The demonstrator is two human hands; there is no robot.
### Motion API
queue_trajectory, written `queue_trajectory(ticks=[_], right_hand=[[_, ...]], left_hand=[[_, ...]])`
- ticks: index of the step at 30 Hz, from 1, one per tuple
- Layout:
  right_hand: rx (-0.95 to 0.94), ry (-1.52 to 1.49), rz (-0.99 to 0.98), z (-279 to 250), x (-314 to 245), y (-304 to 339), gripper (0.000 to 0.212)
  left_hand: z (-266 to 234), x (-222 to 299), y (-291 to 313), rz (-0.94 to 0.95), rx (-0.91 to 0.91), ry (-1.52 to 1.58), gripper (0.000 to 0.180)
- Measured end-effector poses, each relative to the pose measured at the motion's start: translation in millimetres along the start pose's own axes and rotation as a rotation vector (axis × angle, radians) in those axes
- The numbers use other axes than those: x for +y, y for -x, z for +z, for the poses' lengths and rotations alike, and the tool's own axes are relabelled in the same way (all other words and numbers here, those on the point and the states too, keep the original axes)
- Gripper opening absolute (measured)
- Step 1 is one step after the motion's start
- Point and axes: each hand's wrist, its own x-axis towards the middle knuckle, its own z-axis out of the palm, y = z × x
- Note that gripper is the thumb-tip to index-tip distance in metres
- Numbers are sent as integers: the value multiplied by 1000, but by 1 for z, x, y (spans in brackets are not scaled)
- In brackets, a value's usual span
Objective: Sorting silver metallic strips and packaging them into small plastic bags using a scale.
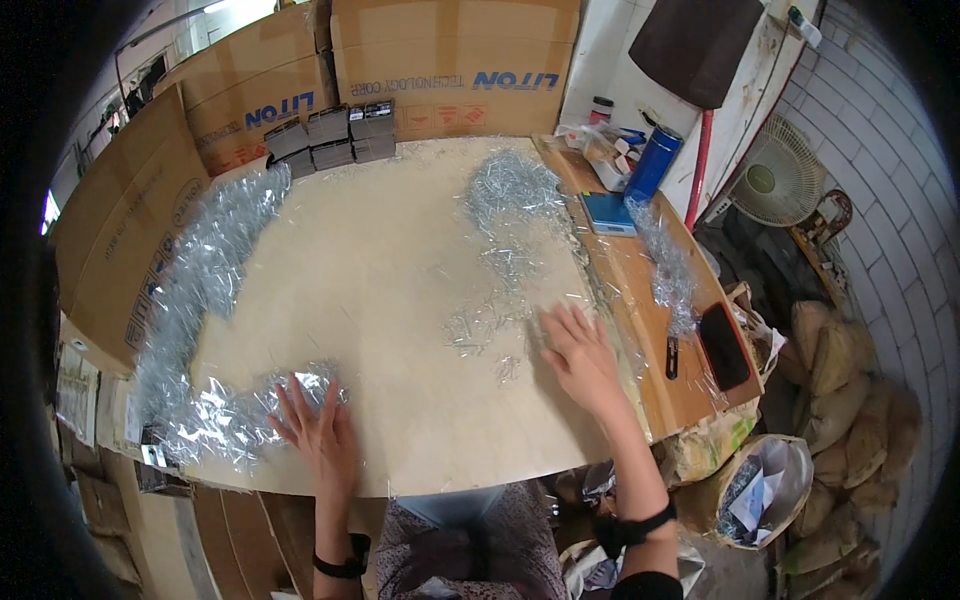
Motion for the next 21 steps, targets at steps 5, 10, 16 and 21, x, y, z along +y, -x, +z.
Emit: queue_trajectory(ticks=[5,10,16,21], right_hand=[[254,-34,292,5,47,78,32],[549,-215,194,9,27,83,17],[-5,-725,-354,-19,-67,109,17],[-153,-812,-231,-11,-97,133,7]], left_hand=[[-6,18,0,52,78,69,41],[-23,32,20,123,69,136,42],[-56,94,45,298,-374,812,44],[-39,76,77,387,-586,940,34]])
